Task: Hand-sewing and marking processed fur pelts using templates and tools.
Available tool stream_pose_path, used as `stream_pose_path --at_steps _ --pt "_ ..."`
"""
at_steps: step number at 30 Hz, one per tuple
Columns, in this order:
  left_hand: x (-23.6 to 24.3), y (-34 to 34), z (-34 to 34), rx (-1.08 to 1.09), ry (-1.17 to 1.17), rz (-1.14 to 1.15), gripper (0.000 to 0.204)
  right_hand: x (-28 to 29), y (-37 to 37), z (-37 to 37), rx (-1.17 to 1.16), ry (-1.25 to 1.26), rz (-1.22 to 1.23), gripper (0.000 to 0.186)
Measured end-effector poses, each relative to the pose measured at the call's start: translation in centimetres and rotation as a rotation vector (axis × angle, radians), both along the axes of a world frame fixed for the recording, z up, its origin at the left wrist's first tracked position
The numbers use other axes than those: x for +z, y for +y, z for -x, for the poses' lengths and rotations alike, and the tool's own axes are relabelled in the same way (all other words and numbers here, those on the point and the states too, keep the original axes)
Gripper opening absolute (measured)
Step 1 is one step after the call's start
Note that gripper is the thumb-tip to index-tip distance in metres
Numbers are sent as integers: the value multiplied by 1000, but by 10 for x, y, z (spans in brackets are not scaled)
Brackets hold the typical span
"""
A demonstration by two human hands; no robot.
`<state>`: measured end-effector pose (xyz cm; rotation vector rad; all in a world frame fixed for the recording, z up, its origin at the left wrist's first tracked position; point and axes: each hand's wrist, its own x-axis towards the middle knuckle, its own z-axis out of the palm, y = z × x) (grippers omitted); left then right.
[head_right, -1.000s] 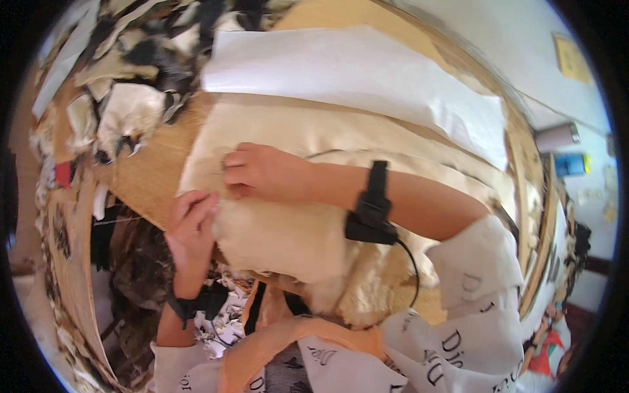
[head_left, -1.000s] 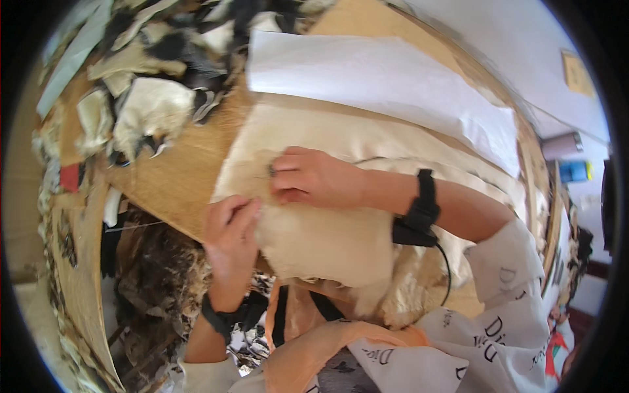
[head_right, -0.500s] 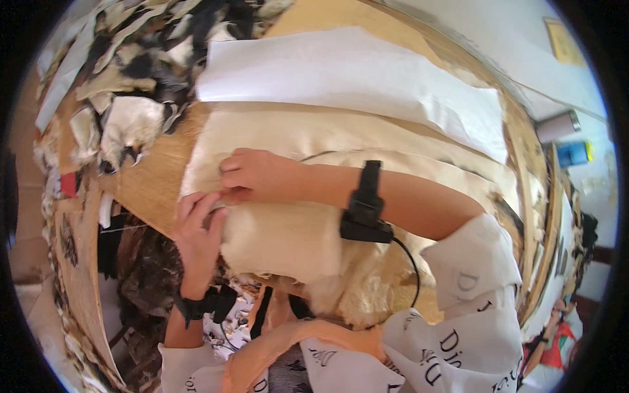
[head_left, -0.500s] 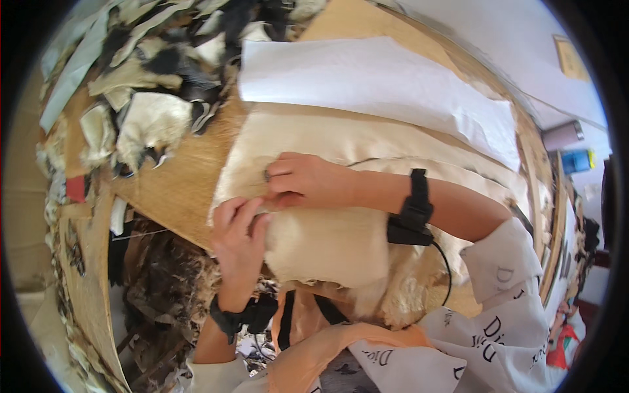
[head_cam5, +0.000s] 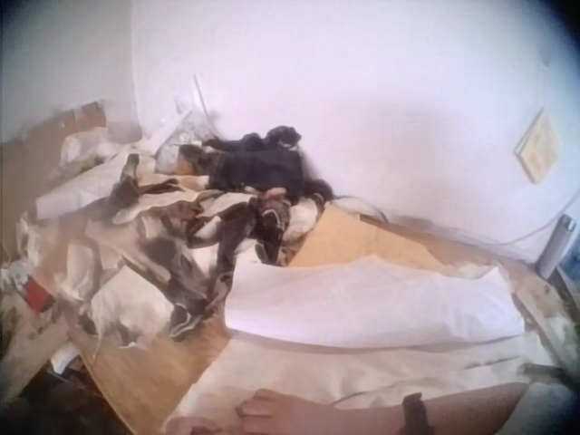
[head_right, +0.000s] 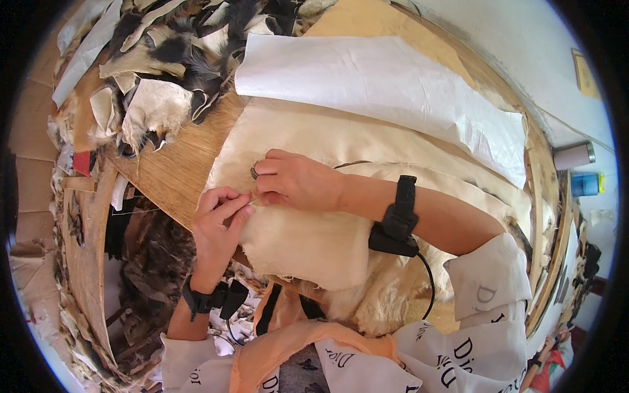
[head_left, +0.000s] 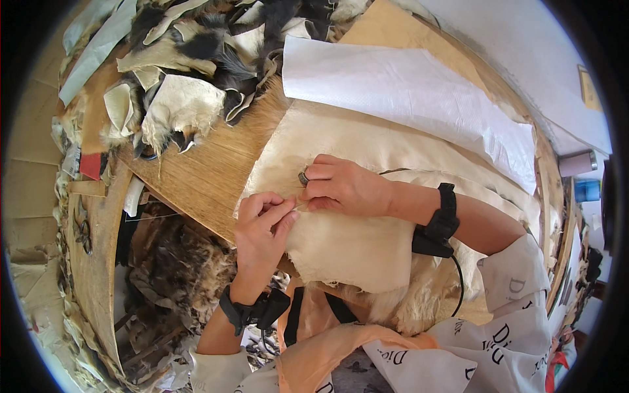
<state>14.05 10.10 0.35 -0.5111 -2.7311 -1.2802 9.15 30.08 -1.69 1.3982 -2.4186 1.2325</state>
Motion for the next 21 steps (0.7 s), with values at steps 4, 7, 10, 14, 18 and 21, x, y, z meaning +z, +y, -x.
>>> stream_pose_path --at_steps 4,7,10,14,18,21 --pt "-4 1 0 35 -10 -46 19 -2 -1 1 -13 10 -19 14" --pt "-6 -1 0 52 65 7 18 -4 -4 3 3 39 8 13" --pt "-5 0 1 9 118 37 16 -4 1 0 -3 37 34 13" --pt "-10 -1 7 -92 191 68 20 1 6 4 -48 96 63 11" --pt "-10 -8 4 -42 194 67 23 59 18 0 -367 -177 110 12" --pt "-9 -8 3 -15 206 80 24 106 17 11 -461 -256 129 14"
